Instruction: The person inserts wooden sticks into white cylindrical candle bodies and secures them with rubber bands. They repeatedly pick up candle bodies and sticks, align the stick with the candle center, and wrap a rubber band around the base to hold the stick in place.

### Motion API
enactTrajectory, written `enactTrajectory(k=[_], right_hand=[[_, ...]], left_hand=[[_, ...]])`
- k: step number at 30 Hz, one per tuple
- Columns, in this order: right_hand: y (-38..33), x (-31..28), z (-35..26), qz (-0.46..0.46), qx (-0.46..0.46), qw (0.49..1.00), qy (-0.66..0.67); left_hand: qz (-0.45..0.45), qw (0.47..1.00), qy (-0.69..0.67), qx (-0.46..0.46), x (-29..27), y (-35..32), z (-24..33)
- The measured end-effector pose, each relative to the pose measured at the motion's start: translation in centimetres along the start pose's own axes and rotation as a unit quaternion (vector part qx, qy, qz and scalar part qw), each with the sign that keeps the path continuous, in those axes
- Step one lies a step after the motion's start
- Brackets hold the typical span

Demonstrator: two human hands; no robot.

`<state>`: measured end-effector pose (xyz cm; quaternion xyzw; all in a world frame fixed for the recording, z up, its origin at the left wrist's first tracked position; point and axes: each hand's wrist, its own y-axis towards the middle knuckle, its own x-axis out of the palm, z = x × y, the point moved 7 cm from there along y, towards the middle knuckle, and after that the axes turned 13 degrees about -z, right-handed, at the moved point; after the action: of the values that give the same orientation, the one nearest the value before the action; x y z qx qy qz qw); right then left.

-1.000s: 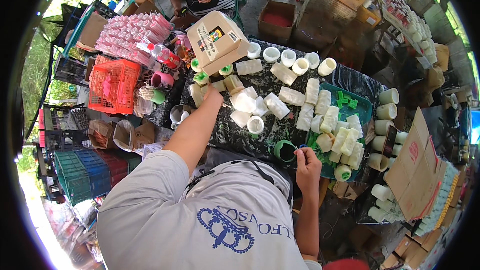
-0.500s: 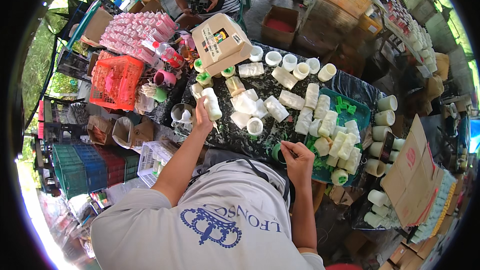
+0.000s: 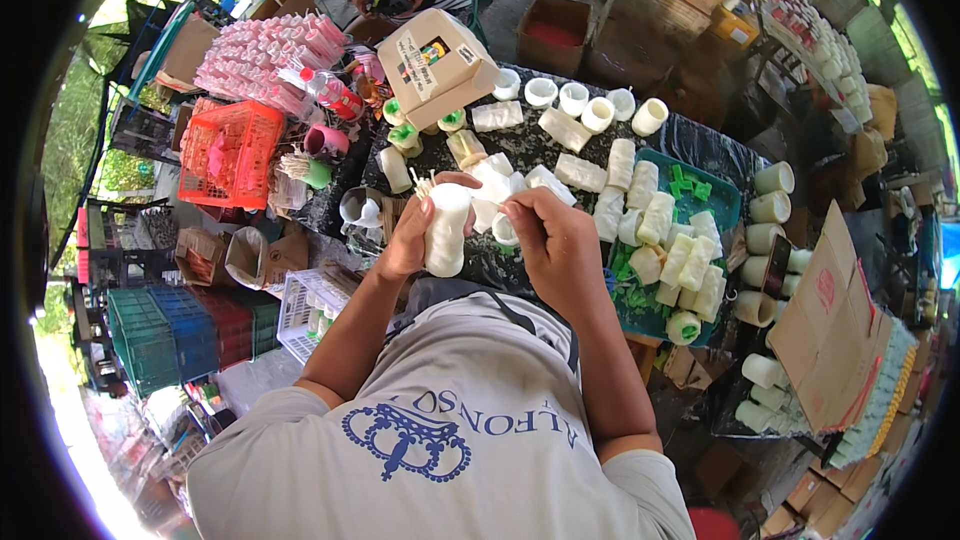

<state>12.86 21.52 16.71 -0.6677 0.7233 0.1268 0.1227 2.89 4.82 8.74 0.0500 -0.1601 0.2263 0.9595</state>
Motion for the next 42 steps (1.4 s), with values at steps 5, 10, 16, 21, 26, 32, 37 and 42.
enactTrajectory(k=[5, 10, 16, 21, 26, 32, 37, 42], right_hand=[[-0.9, -0.7, -2.5, 0.036, -0.050, 0.998, 0.010], [-2.1, -1.4, -4.6, 0.061, -0.103, 0.991, -0.056], [-3.1, -1.4, -6.3, 0.079, -0.122, 0.978, -0.150], [-3.3, -1.5, -7.4, 0.102, -0.135, 0.952, -0.255], [-3.0, -1.2, -7.1, 0.101, -0.134, 0.949, -0.268], [-2.6, -0.7, -6.9, 0.105, -0.130, 0.949, -0.267], [-2.3, -0.5, -6.6, 0.109, -0.129, 0.946, -0.278], [-2.1, -0.6, -6.6, 0.099, -0.125, 0.945, -0.284]], left_hand=[[0.004, 0.995, 0.104, 0.005, 2.8, -0.1, 3.8], [-0.008, 0.940, 0.328, 0.091, 3.6, 0.3, 5.9], [-0.038, 0.885, 0.440, 0.148, 5.1, 0.7, 7.6], [-0.034, 0.869, 0.470, 0.153, 5.4, 0.6, 8.1], [-0.027, 0.865, 0.482, 0.136, 5.1, 0.6, 7.8], [0.000, 0.844, 0.515, 0.147, 5.1, 0.4, 8.2], [0.007, 0.828, 0.541, 0.145, 5.3, 0.4, 8.2], [0.014, 0.825, 0.548, 0.139, 5.1, 0.4, 8.0]])
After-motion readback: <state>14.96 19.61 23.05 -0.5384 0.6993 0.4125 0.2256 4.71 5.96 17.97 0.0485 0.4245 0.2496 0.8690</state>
